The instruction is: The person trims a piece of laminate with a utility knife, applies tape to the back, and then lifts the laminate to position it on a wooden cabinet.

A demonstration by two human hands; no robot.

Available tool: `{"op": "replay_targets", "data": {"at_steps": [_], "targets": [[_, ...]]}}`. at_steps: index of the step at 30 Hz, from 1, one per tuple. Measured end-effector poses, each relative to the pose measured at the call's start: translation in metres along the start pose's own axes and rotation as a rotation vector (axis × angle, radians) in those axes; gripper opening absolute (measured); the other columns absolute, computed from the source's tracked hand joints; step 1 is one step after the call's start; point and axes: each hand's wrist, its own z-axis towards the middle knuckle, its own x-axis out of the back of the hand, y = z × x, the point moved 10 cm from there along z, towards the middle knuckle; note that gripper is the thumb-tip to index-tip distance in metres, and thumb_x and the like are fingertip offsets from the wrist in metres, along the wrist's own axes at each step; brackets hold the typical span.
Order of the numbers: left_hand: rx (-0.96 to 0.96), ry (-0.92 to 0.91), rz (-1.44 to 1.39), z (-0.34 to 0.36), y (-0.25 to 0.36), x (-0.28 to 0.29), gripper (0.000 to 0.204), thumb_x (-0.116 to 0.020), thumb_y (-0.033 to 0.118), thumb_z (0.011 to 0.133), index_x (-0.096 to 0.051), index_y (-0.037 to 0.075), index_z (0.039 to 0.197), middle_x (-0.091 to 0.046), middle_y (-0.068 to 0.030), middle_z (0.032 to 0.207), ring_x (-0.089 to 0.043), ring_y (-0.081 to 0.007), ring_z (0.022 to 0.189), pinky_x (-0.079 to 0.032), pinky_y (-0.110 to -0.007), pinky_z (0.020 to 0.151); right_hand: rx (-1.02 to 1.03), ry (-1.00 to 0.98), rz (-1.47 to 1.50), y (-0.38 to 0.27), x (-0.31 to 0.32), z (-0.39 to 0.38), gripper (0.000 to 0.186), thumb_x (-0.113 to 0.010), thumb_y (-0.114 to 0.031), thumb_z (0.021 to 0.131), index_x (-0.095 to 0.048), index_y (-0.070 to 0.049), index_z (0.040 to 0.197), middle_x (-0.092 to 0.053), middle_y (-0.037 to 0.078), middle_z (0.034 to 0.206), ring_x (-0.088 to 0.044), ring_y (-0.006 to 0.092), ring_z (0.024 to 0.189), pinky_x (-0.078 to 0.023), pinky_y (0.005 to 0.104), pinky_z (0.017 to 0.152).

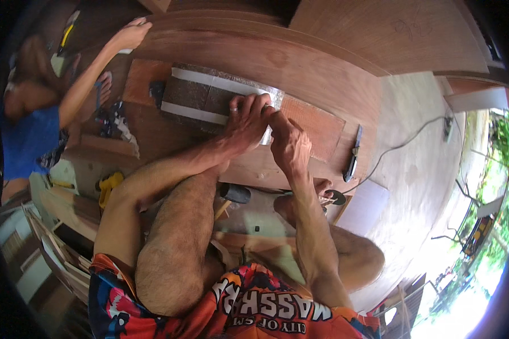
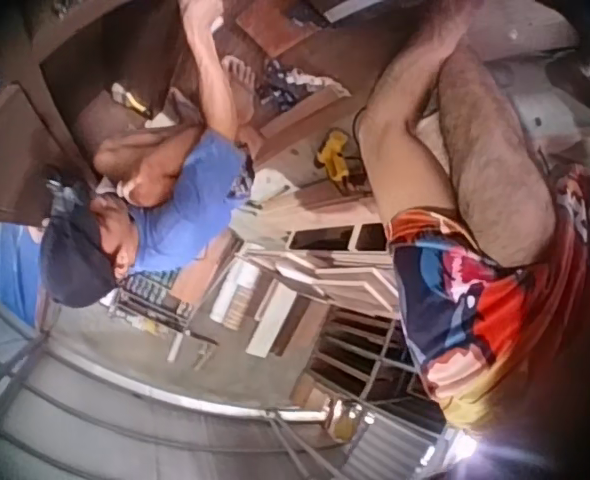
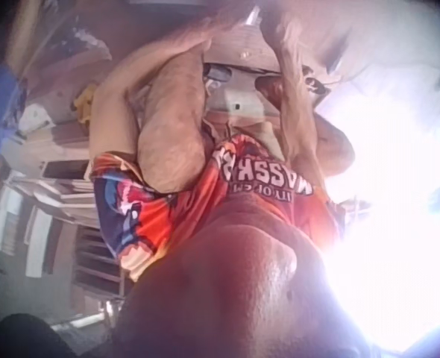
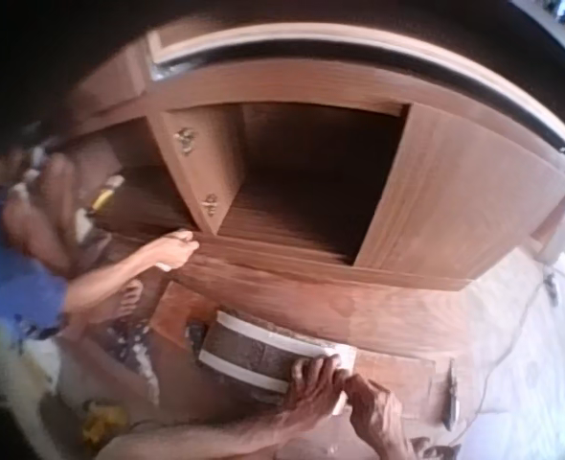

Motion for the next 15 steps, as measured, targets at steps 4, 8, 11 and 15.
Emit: {"op": "replay_targets", "data": {"at_steps": [4,8,11,15], "targets": [[-0.073,-0.006,0.06,0.001,0.016,0.025,0.049,-0.064,0.025,0.088,-0.06,0.01,0.135,-0.047,-0.0164,0.145,-0.044,-0.0375,0.135,-0.032,-0.069,0.107,0.234,0.106,-0.057,-0.037,0.086,0.017,0.018,-0.054,0.002,0.089,-0.062,-0.007,0.102,-0.073,0.012,0.077,-0.074,0.03,0.072,-0.057,0.0409,0.063],[-0.094,-0.057,0.008,-0.019,0.023,0.001,0.06,-0.076,0.038,0.085,-0.057,0.015,0.137,-0.04,-0.0149,0.149,-0.038,-0.0344,0.139,-0.03,-0.067,0.105,0.099,0.27,0.176,-0.086,0.171,0.005,0.012,-0.06,-0.008,0.101,-0.061,-0.003,0.112,-0.07,0.009,0.076,-0.069,0.0167,0.071,-0.056,0.0316,0.064],[-0.165,-0.112,0.003,-0.011,0.042,0.002,0.064,-0.076,0.04,0.086,-0.056,0.015,0.142,-0.035,-0.017,0.155,-0.03,-0.0361,0.147,-0.025,-0.068,0.111,0.557,0.505,0.055,-0.195,0.273,-0.037,0.038,-0.063,-0.003,0.099,-0.054,-0.001,0.136,-0.072,0.01,0.088,-0.069,0.0166,0.078,-0.056,0.0315,0.072],[-0.245,-0.165,0.09,-0.019,0.034,-0.016,0.07,-0.068,0.048,0.09,-0.053,0.013,0.148,-0.022,-0.0204,0.168,-0.013,-0.039,0.158,-0.015,-0.069,0.119,0.919,0.832,-0.207,-0.319,0.357,-0.052,0.054,-0.062,-0.001,0.098,-0.046,-0.002,0.15,-0.067,0.017,0.119,-0.069,0.0197,0.096,-0.053,0.0334,0.089]]}}
